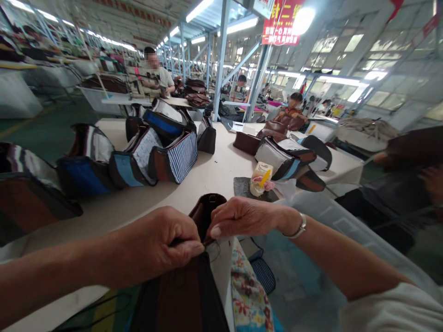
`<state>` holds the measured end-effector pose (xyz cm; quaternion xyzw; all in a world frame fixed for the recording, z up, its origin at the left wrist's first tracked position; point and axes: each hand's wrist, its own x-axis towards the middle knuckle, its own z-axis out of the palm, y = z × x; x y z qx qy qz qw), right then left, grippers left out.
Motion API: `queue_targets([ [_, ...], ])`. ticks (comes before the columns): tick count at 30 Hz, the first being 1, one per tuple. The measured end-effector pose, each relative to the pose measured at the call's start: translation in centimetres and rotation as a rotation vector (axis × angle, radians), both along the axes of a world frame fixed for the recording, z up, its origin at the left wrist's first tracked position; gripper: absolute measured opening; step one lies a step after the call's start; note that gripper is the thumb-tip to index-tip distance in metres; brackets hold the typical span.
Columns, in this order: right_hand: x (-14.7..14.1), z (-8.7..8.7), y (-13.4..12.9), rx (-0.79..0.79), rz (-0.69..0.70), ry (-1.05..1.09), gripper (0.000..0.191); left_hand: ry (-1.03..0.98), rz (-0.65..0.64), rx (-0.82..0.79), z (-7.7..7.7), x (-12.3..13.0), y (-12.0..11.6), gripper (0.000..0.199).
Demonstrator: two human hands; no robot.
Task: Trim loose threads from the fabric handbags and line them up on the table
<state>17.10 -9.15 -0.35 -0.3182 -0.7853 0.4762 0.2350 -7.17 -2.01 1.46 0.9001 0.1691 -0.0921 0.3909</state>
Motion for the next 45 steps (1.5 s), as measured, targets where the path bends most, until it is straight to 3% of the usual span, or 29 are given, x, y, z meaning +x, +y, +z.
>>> queue_targets([
  [3, -0.8, -0.3, 0.1, 0.135, 0.079, 0.018, 0.026, -0.024, -0.029, 0.059, -0.1, 0.0, 0.1, 0.037],
  [6, -0.8, -0.6, -0.3, 0.318, 0.039, 0.023, 0.016, -0.042, -0.034, 0.093, -0.2, 0.1, 0.1, 0.036],
  [8, -0.4, -0.4, -0.4, 0.314, 0.031, 0.023, 0.013, -0.041, -0.028, 0.087, -0.3, 0.1, 0.0, 0.037],
  [12, -0.3, 0.5, -0.2, 0.057, 0.059, 0.004, 0.024, -0.05, -0.024, 0.079, -0.1, 0.1, -0.1, 0.039],
  [14, -0.9, 0.6, -0.1, 0.027, 0.066, -0.008, 0.029, -0.05, -0.017, 0.089, 0.1, 0.1, -0.2, 0.039],
  [21, -2.3, -1.0, -0.4, 0.353, 0.024, -0.036, 0.021, -0.075, 0.018, 0.074, 0.0, -0.1, -0.4, 0.038],
  [23, -1.2, -1.2, -0.3, 0.268, 0.017, -0.012, 0.019, -0.068, 0.034, 0.021, -0.1, -0.2, -0.2, 0.04],
  [26, 1.1, -1.3, 0.1, 0.003, -0.042, -0.032, 0.035, -0.065, 0.081, -0.077, -0.1, -0.5, 0.3, 0.049],
  [28, 2.2, -1.6, 0.3, -0.071, -0.066, -0.05, 0.041, -0.074, 0.104, -0.184, 0.2, -0.7, 0.9, 0.057],
  [31, 2.7, -2.2, 0.3, 0.01, -0.027, -0.035, 0.033, -0.091, 0.118, -0.306, 0.8, -1.2, 2.0, 0.062],
  [37, 2.7, -2.9, -0.4, 0.107, -0.063, -0.031, 0.036, -0.077, -0.017, -0.183, 2.0, -1.7, 2.7, 0.041],
  [42, 1.6, -1.0, -1.0, -0.115, -0.13, -0.01, 0.049, -0.165, -0.107, -0.183, 2.3, -1.5, 2.6, 0.031],
  [45, -0.7, 0.4, -1.4, -0.015, -0.076, 0.004, 0.038, -0.156, -0.141, -0.19, 2.6, -1.4, 2.6, 0.03],
])
